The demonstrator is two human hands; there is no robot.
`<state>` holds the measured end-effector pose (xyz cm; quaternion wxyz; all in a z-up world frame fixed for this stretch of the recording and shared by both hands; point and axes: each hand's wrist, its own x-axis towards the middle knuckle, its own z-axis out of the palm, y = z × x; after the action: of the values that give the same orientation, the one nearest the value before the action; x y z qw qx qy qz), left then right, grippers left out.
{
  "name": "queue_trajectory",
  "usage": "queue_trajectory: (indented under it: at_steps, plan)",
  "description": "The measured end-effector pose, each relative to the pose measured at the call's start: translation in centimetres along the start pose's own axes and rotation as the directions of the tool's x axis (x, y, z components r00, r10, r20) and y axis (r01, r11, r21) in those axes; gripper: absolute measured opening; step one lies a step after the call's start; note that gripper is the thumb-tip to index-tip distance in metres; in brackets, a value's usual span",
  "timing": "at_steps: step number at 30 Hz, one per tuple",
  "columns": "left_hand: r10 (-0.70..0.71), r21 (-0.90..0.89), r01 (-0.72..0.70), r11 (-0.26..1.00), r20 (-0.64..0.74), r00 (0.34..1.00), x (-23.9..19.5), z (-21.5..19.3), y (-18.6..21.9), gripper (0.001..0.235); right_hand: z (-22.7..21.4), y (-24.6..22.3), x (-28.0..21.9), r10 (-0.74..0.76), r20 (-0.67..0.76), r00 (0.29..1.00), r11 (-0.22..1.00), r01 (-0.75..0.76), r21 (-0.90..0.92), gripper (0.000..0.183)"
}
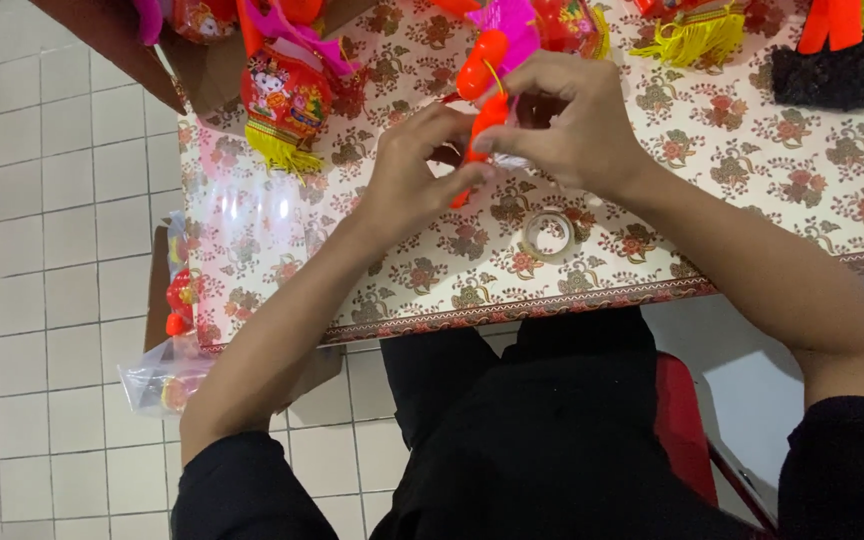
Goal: Assembling decorative lanterns by attaching handles and other components using adhesive.
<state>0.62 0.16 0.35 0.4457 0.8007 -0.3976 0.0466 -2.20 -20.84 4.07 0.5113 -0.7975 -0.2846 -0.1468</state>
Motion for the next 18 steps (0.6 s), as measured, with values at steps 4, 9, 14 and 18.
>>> queue_trajectory:
  at_steps: [4, 9, 14, 18]
  plan:
    - [0.033, -0.175, -0.025, 0.984, 0.044, 0.998, 0.3, -1.0, -0.4, 0.027, 0.0, -0.5, 0.3, 0.123, 0.010, 0.992, 0.989, -0.123, 0.080, 0.020]
    - [-0.003, -0.421, 0.102, 0.901, 0.229, 0.973, 0.4, -2.6, -0.6, 0.029, 0.4, -0.4, 0.5, 0.078, 0.029, 0.997, 0.988, -0.081, 0.133, 0.026]
    - [-0.137, -0.691, 0.326, 0.645, 0.315, 0.939, -0.1, -2.7, -1.4, 0.027, 0.0, -1.3, 0.8, 0.206, 0.077, 0.976, 0.944, -0.219, 0.246, 0.020]
    - [-0.168, -0.563, 0.279, 0.778, 0.241, 0.956, -0.5, -2.4, -1.8, 0.045, -1.0, -0.6, 0.9, 0.142, 0.027, 0.989, 0.975, -0.145, 0.167, 0.018]
